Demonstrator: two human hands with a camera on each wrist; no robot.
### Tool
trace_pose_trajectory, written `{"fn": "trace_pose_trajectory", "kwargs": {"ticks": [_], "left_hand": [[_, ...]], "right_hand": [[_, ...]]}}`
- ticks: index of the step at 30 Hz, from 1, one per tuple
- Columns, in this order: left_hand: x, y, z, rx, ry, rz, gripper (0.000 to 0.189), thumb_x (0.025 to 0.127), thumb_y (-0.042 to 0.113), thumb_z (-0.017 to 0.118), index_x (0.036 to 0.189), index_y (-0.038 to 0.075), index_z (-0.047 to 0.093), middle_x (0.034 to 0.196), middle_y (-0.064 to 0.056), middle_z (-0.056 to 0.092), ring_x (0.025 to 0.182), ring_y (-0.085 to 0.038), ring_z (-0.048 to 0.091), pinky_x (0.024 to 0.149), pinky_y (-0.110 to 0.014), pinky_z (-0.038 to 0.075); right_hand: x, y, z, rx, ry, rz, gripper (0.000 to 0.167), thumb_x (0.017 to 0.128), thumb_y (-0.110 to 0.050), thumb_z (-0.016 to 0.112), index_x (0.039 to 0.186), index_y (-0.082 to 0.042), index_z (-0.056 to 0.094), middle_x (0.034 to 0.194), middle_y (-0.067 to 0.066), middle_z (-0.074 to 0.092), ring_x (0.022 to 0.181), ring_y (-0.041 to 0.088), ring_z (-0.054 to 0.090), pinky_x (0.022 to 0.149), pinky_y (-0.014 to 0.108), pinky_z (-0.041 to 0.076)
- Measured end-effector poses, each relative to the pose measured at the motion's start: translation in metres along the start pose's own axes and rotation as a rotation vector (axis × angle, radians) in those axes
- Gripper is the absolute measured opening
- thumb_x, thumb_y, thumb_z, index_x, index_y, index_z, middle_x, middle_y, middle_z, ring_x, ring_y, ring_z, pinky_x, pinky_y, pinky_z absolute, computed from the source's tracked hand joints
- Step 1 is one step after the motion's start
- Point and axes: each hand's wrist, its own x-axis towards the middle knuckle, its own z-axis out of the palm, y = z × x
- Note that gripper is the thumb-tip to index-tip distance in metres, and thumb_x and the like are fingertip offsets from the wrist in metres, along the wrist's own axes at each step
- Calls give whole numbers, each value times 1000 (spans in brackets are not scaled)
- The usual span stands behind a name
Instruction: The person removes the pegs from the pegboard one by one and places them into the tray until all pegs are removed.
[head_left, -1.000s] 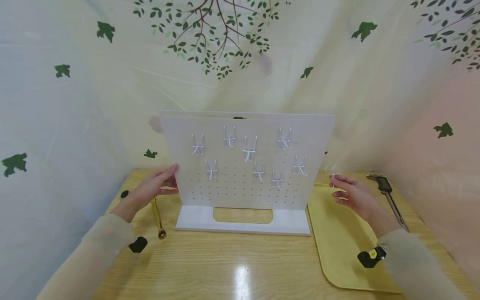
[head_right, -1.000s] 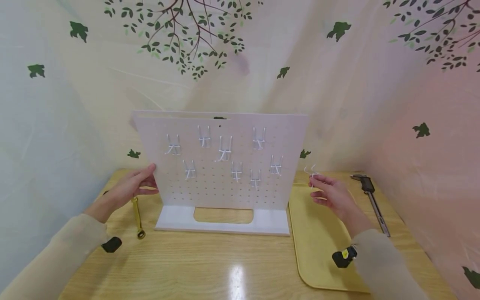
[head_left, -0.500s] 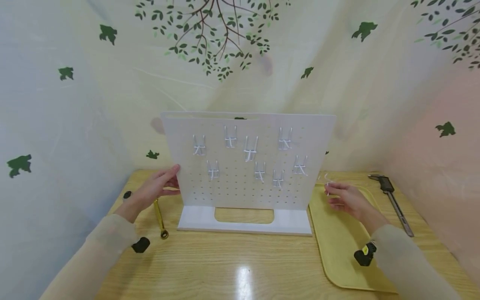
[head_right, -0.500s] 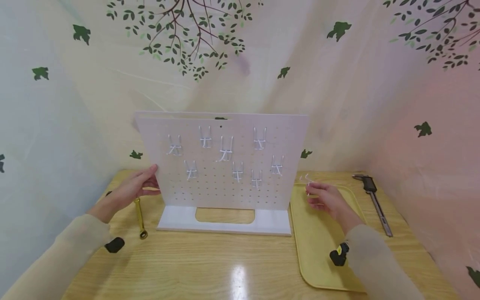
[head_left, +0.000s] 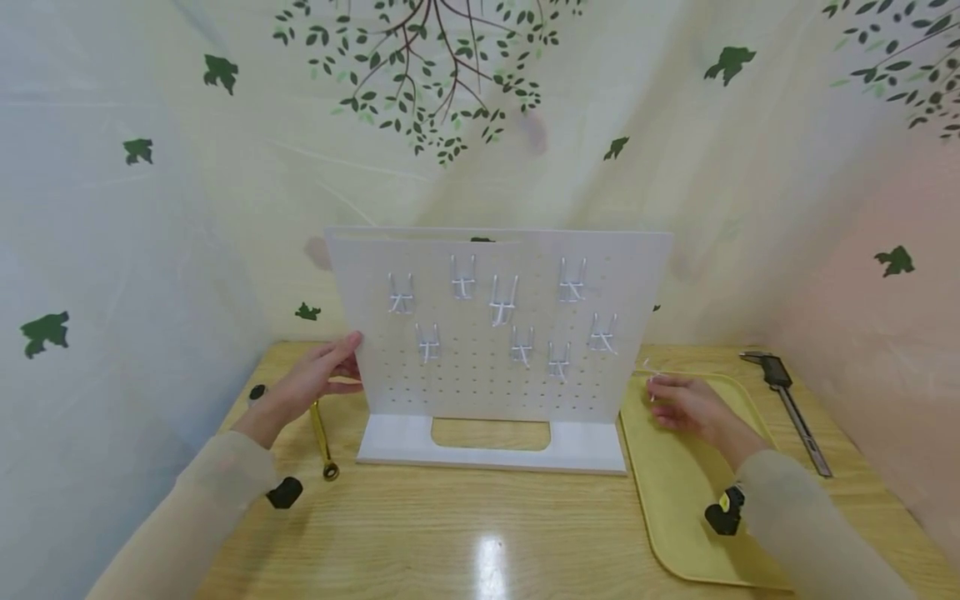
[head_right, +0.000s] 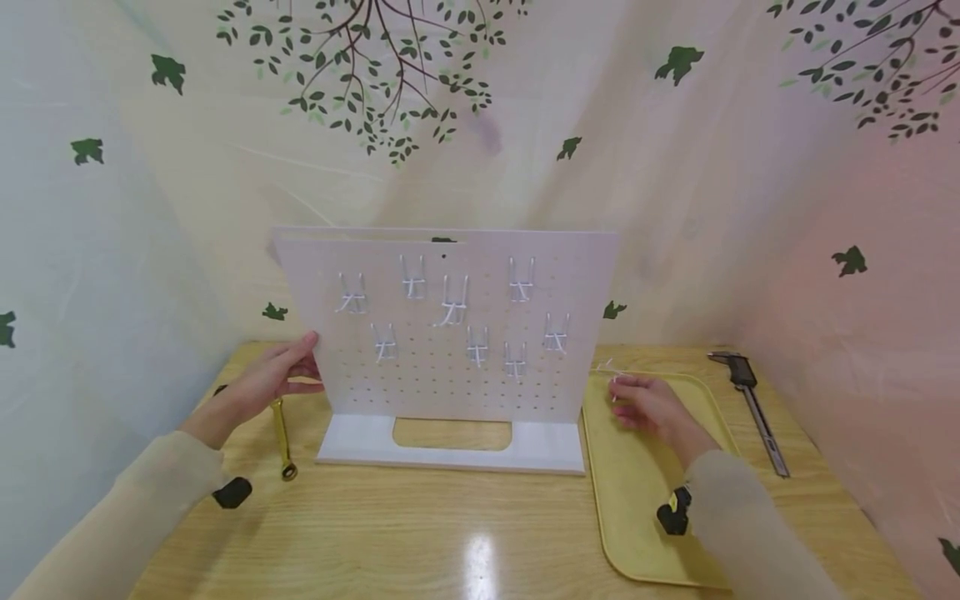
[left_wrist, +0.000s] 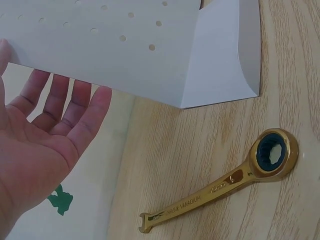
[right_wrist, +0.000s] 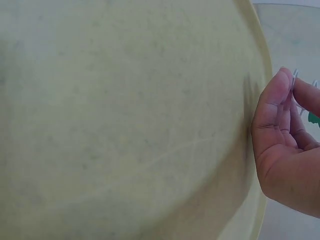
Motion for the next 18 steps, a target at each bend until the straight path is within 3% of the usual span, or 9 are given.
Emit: {"fn": "trace_pose_trajectory", "kwargs": {"ticks": [13,18], "left_hand": [[3,-5,0,-3,8,14,73,103,63,41,134,-2,55,122,-22,59,113,-35,59,97,-46,55],[3,-7,1,-14,17,29,71,104,61,41,131,-3,55,120,-22,60,110,-35,60,96,-45,56]], "right_hand": [[7,8,2,-112,13,32,48,103,-18,62,139,9,44,88,-2,70,74,12,71,69,27,61],[6,9,4,-130,7,42,48,104,-15,60,139,12,41,88,-2,70,76,11,72,71,26,61]]}}
